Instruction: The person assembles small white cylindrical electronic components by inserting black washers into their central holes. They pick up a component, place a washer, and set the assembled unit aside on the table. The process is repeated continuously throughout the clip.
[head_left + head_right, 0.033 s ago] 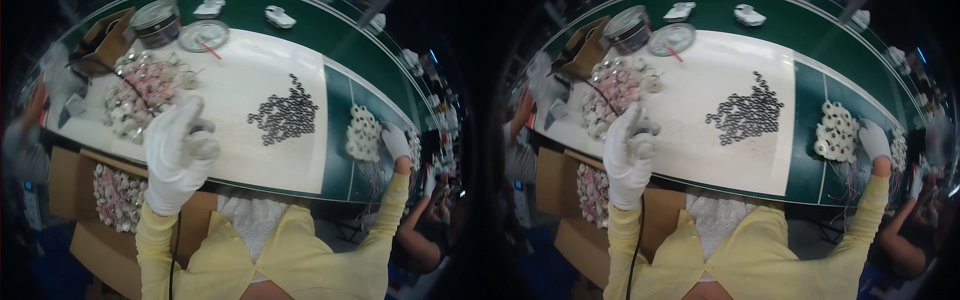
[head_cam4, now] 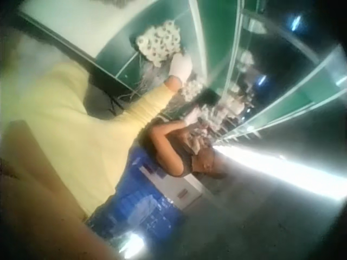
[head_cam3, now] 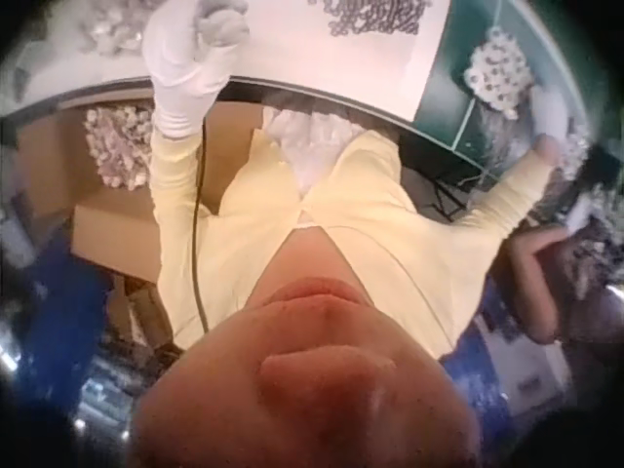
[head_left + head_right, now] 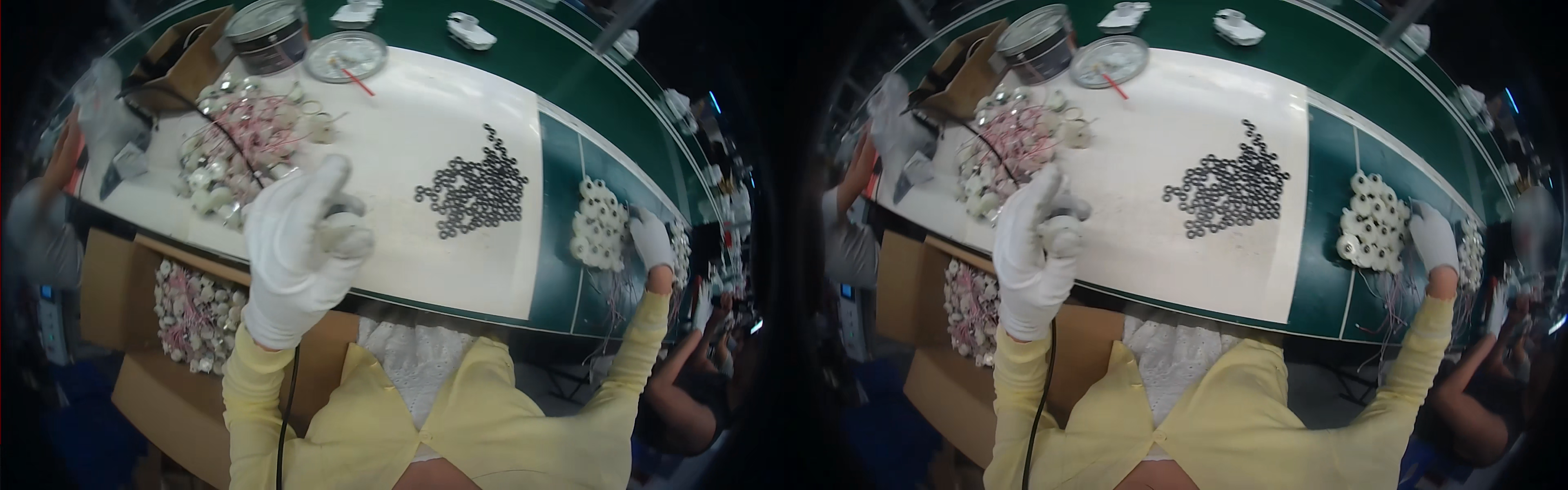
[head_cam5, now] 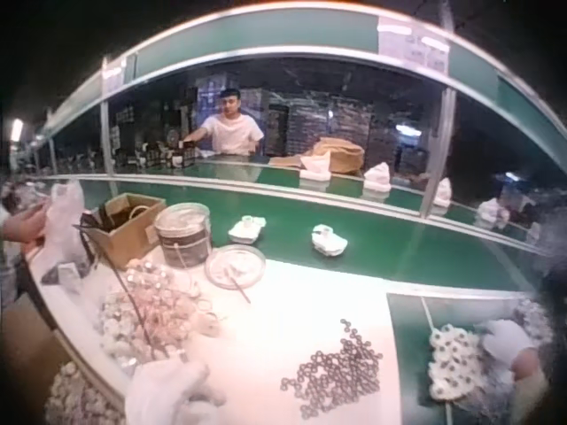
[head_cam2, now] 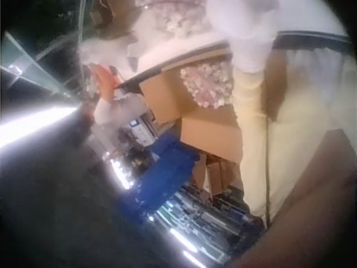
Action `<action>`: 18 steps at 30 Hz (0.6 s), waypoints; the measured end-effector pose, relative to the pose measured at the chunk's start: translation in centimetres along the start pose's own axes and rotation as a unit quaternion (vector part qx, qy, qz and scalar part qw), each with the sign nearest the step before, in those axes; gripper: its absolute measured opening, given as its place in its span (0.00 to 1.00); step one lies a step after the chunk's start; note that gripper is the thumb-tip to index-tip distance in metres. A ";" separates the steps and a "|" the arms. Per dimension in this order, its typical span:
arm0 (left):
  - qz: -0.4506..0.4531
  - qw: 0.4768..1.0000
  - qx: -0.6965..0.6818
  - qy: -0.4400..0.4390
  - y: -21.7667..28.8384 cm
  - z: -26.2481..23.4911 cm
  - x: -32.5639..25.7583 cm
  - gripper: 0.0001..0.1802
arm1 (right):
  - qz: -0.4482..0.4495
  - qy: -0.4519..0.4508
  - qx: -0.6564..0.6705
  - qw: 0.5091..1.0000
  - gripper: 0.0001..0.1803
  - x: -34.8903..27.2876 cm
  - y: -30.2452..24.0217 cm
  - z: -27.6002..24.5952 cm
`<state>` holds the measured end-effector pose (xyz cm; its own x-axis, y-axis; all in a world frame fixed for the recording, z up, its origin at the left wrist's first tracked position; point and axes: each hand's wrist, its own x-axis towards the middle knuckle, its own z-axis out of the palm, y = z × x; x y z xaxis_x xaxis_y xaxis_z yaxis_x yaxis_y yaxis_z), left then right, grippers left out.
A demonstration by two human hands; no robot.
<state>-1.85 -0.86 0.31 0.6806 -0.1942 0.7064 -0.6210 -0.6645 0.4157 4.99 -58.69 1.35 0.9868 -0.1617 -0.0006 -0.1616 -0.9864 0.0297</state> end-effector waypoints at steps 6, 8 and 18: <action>-0.082 0.979 -0.183 -0.043 0.3 -0.1 -0.1 0.36 | -0.042 0.149 0.208 0.966 0.22 -3.2 -9.9 -4.8; -0.141 0.945 -0.293 -0.045 1.0 1.0 0.2 0.37 | -0.129 0.132 0.387 0.903 0.32 -6.1 -17.6 -5.9; -0.226 0.866 -0.446 -0.003 4.0 2.6 3.7 0.26 | -0.497 0.079 0.515 0.694 0.33 -6.3 -34.1 -4.9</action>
<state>-0.78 -6.09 3.08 0.9332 -0.0651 0.3533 -0.3411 0.1485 0.9282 4.34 -23.86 5.24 0.5886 0.5390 0.6025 0.7616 -0.1198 -0.6369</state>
